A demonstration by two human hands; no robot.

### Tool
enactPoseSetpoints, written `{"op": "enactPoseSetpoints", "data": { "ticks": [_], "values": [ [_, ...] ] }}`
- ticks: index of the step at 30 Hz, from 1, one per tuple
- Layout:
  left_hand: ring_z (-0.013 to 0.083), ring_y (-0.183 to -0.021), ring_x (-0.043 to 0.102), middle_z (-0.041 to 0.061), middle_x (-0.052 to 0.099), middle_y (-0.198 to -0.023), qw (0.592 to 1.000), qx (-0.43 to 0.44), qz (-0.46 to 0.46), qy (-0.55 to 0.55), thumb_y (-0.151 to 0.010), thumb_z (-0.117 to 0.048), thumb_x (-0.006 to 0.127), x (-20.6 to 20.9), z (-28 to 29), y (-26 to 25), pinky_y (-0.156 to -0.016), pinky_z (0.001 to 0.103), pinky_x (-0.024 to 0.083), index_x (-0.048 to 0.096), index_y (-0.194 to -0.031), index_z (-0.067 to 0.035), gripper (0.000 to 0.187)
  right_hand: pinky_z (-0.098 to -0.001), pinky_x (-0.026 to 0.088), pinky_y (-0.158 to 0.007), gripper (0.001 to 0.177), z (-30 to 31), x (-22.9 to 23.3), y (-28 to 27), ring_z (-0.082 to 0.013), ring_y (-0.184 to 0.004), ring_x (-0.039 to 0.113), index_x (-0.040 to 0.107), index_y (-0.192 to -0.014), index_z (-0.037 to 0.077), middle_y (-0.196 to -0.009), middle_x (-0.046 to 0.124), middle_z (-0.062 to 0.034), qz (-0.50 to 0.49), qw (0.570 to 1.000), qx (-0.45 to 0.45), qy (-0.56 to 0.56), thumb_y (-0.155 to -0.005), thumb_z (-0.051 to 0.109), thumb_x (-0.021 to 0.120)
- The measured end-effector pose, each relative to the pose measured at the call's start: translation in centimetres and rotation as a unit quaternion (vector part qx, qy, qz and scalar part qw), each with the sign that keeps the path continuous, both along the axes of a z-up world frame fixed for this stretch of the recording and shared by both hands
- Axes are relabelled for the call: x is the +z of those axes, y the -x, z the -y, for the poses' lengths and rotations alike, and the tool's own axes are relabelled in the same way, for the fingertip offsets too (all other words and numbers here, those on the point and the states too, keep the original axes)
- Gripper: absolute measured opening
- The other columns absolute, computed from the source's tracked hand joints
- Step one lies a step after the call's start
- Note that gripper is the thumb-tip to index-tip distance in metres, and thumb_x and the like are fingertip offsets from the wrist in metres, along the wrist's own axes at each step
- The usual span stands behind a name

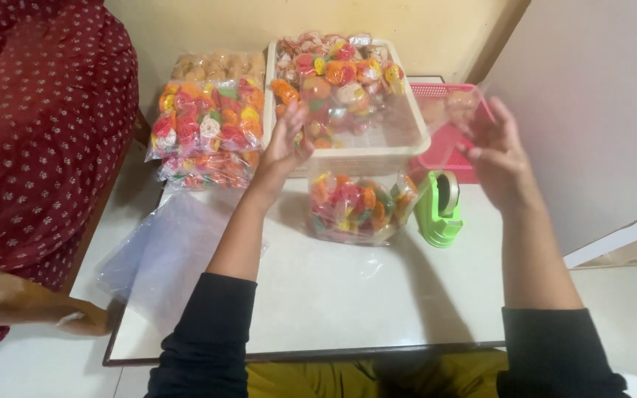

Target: Picking up small colorful packaged items from a tray and placing them into a large plastic bag for packaging.

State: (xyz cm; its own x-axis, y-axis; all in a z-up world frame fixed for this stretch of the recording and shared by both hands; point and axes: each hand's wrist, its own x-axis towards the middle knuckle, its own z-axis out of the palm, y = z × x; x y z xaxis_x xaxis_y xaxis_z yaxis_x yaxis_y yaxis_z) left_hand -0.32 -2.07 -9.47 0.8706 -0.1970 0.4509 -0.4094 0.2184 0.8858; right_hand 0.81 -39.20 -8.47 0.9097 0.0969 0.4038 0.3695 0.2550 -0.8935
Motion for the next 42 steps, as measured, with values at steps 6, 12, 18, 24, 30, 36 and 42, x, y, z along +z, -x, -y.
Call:
{"op": "enactPoseSetpoints", "data": {
  "ticks": [6, 12, 18, 24, 30, 36, 42],
  "values": [
    [0.0426, -0.155, 0.000, 0.031, 0.018, -0.163, 0.988, -0.011, -0.146, -0.048, -0.088, -0.037, 0.081, -11.8, 0.6, -0.9, -0.126, 0.056, 0.007, 0.009, -0.164, -0.012, 0.107, -0.0558, 0.022, -0.119, 0.104, -4.8, -7.4, 3.3, -0.0432, -0.152, 0.022, 0.021, -0.159, 0.018, -0.156, 0.029, -0.0251, -0.149, 0.986, -0.005, 0.070, -0.071, -0.013, 0.067],
    [0.0275, -0.147, 0.036, 0.011, 0.048, -0.149, 0.987, 0.058, -0.147, -0.034, -0.087, -0.044, 0.081, -15.2, 1.8, -0.9, -0.124, 0.037, 0.025, 0.052, -0.146, -0.019, 0.071, -0.0464, 0.038, -0.114, 0.078, -6.3, -12.6, 0.7, -0.0356, -0.139, 0.044, 0.039, -0.154, 0.006, -0.142, 0.046, -0.0189, -0.141, 0.987, -0.052, 0.052, -0.083, -0.012, 0.066],
    [0.0251, -0.138, 0.045, 0.005, 0.044, -0.135, 0.983, 0.105, -0.077, -0.128, -0.085, -0.045, 0.082, -17.9, 1.5, 2.1, -0.118, 0.039, 0.038, 0.050, -0.148, -0.017, 0.076, -0.0562, 0.027, -0.120, 0.079, -7.9, -12.8, -2.5, -0.0429, -0.152, 0.027, 0.038, -0.157, 0.010, -0.157, 0.039, -0.0232, -0.114, 0.991, -0.028, 0.063, -0.085, -0.011, 0.063],
    [0.0272, -0.107, 0.062, 0.014, 0.046, -0.126, 0.987, 0.063, -0.149, 0.011, -0.079, -0.090, 0.043, -18.3, 3.2, 4.8, -0.096, 0.042, 0.055, 0.034, -0.159, -0.016, 0.110, -0.0552, 0.028, -0.121, 0.055, -9.7, -16.3, -1.3, -0.0419, -0.149, 0.030, 0.039, -0.157, 0.012, -0.157, 0.039, -0.0244, -0.119, 0.986, -0.113, 0.035, -0.104, 0.011, 0.055],
    [0.0334, -0.155, -0.010, 0.013, -0.002, -0.172, 0.981, 0.011, -0.184, 0.053, -0.105, -0.067, 0.017, -16.5, 7.3, 2.5, -0.126, 0.050, -0.002, 0.013, -0.166, -0.019, 0.077, -0.0410, 0.019, -0.127, 0.050, -12.4, -14.9, 5.0, -0.0195, -0.154, 0.026, 0.036, -0.158, 0.022, -0.167, 0.030, -0.0035, -0.208, 0.969, -0.134, -0.027, -0.109, 0.034, 0.038],
    [0.0335, -0.155, 0.011, 0.010, 0.012, -0.171, 0.936, -0.076, -0.309, 0.151, -0.099, -0.070, 0.030, -7.0, 10.4, 5.9, -0.124, 0.055, 0.014, 0.015, -0.164, -0.033, 0.077, -0.0360, 0.028, -0.124, 0.054, -11.7, -17.4, 3.4, -0.0298, -0.147, 0.039, 0.044, -0.155, 0.014, -0.155, 0.046, -0.0186, -0.262, 0.954, -0.144, 0.033, -0.107, 0.039, 0.042],
    [0.0347, -0.156, -0.004, 0.008, -0.009, -0.172, 0.969, -0.039, -0.207, 0.127, -0.100, -0.063, 0.035, -3.3, 10.6, 8.6, -0.122, 0.060, 0.009, 0.000, -0.163, -0.035, 0.077, -0.0307, 0.051, -0.107, 0.059, -14.9, -11.6, 5.4, -0.0093, -0.105, 0.066, 0.075, -0.105, 0.014, -0.103, 0.075, -0.0023, -0.259, 0.960, -0.044, -0.102, -0.100, 0.064, 0.043]
  ]
}}
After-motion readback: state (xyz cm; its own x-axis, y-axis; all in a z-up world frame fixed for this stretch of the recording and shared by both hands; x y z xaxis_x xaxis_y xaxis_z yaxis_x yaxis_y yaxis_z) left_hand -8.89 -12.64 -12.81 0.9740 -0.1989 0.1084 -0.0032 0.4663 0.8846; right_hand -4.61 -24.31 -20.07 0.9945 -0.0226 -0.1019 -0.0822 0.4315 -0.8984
